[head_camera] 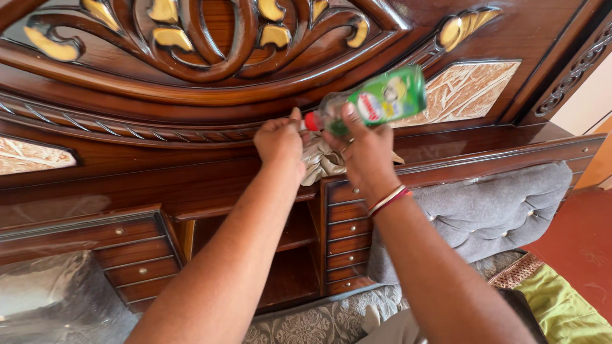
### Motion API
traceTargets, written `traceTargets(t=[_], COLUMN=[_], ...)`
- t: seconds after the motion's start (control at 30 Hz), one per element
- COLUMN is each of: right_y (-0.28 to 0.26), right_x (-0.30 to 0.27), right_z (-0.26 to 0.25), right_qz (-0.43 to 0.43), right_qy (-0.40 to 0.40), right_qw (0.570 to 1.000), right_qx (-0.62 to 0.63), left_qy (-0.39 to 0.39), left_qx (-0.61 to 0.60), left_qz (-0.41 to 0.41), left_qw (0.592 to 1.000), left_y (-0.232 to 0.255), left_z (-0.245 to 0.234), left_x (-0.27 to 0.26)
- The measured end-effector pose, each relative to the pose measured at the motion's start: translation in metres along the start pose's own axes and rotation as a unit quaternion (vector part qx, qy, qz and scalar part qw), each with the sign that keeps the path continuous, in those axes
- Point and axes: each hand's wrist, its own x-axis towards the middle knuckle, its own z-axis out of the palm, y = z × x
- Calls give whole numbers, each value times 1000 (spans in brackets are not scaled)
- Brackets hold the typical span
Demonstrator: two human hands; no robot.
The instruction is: The person wipes the ornate wooden headboard of a bed with a cloth. They apply a green liquid cleaning solution from a bottle onto the cloth and continue to wipe the carved details and flat surfaces of the headboard.
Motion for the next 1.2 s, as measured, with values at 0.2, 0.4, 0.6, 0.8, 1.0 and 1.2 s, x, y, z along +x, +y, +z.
traceTargets(t=[0.2, 0.4, 0.6, 0.8, 1.0, 1.2], right_y=[-17, -21, -1, 15, 11, 0], right_x=[22, 40, 40, 37, 30, 23], right_z=[-27, -42, -44, -44, -36, -33], right_qz=[-52, -99, -107, -185, -174, -112], right_qy=[-22, -8, 13, -54, -68, -66], right_qw=[990, 986, 984, 952, 946, 968], right_qx=[-127, -133, -140, -239, -266, -216], left_qy=[-63, -158, -340, -350, -351, -336], left_qx=[110, 488, 596, 547, 531, 560], left_qz=[60, 349, 362, 362, 371, 307], left_qw=[990, 785, 631, 669, 676, 692], left_y=[-18, 9, 32, 26, 26, 36], left_z=[0, -37, -62, -79, -86, -80], left_x=[-16, -24, -21, -17, -20, -29])
